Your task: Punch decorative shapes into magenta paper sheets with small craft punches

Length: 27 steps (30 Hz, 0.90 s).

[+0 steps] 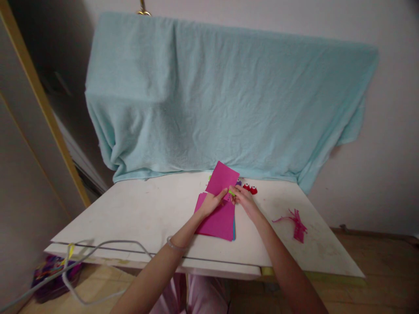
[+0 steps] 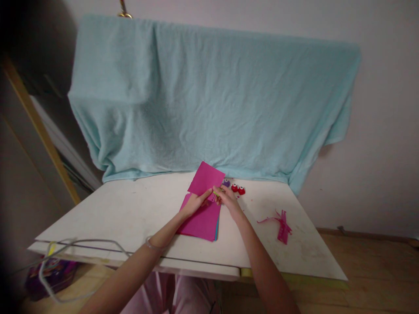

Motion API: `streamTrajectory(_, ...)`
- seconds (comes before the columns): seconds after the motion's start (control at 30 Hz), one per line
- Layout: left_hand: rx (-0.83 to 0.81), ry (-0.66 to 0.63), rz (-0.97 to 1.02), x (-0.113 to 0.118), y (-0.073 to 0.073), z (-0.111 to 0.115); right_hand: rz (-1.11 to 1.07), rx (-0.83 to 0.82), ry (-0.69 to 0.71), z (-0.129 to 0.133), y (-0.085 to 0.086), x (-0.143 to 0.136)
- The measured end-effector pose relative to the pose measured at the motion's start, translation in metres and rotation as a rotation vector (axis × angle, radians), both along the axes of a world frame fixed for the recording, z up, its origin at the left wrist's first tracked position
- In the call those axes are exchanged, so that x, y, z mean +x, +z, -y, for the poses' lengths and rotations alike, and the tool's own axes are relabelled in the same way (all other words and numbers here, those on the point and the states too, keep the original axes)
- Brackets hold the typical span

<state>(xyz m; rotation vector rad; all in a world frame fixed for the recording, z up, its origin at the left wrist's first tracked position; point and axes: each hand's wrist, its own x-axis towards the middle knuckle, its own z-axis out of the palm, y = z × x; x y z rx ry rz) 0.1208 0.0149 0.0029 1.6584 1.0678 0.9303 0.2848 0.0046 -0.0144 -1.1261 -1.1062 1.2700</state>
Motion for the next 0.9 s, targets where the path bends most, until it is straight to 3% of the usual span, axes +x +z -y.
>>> streamTrajectory(0.57,-0.065,-0.014,-0.004,-0.004,0.011,0.003,0.030,0.026,0.010,0.000,0.000,0.001)
streamTrajectory(0.9,-0.040,-0.024,0.012,0.000,-0.002,-0.001,0.054,0.048,-0.007,0.002,0.002,0.003)
